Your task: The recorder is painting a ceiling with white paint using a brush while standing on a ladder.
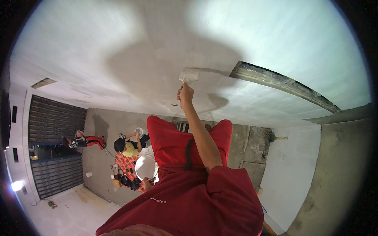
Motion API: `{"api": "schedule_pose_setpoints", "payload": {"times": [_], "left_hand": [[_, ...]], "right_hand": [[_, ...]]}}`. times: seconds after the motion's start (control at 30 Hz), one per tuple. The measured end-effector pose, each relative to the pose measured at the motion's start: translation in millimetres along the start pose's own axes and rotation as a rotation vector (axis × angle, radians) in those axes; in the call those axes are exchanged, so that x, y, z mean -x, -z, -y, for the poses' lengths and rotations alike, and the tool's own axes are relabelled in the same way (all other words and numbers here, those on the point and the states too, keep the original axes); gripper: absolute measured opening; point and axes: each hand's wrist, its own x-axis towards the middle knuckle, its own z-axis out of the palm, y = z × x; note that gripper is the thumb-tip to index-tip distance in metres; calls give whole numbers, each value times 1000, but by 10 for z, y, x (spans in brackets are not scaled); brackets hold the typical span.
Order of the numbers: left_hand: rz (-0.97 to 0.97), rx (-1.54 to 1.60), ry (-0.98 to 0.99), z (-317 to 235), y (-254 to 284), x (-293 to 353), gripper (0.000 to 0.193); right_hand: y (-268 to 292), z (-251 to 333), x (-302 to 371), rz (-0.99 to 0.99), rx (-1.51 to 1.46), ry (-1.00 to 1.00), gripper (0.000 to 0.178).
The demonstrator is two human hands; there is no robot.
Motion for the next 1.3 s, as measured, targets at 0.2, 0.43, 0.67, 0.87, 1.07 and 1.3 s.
{"api": "schedule_pose_setpoints", "payload": {"times": [0.2,0.43,0.67,0.87,1.07,1.3], "left_hand": [[86,60,-35,33,94,-26,27],[77,33,-140,-77,-32,200,32],[25,29,-87,35,26,8,37],[39,95,-27,-40,-21,162,30],[58,33,38,-2,51,-70,39],[-32,122,-18,-135,-95,323,22]], "right_hand": [[-598,1274,777,300,-11,157,26],[-1030,2104,1725,484,-125,271,24],[-601,1599,840,479,38,447,36],[-20,666,130,271,53,289,43],[502,-34,-70,19,322,302,47],[200,155,459,182,279,828,38]]}}
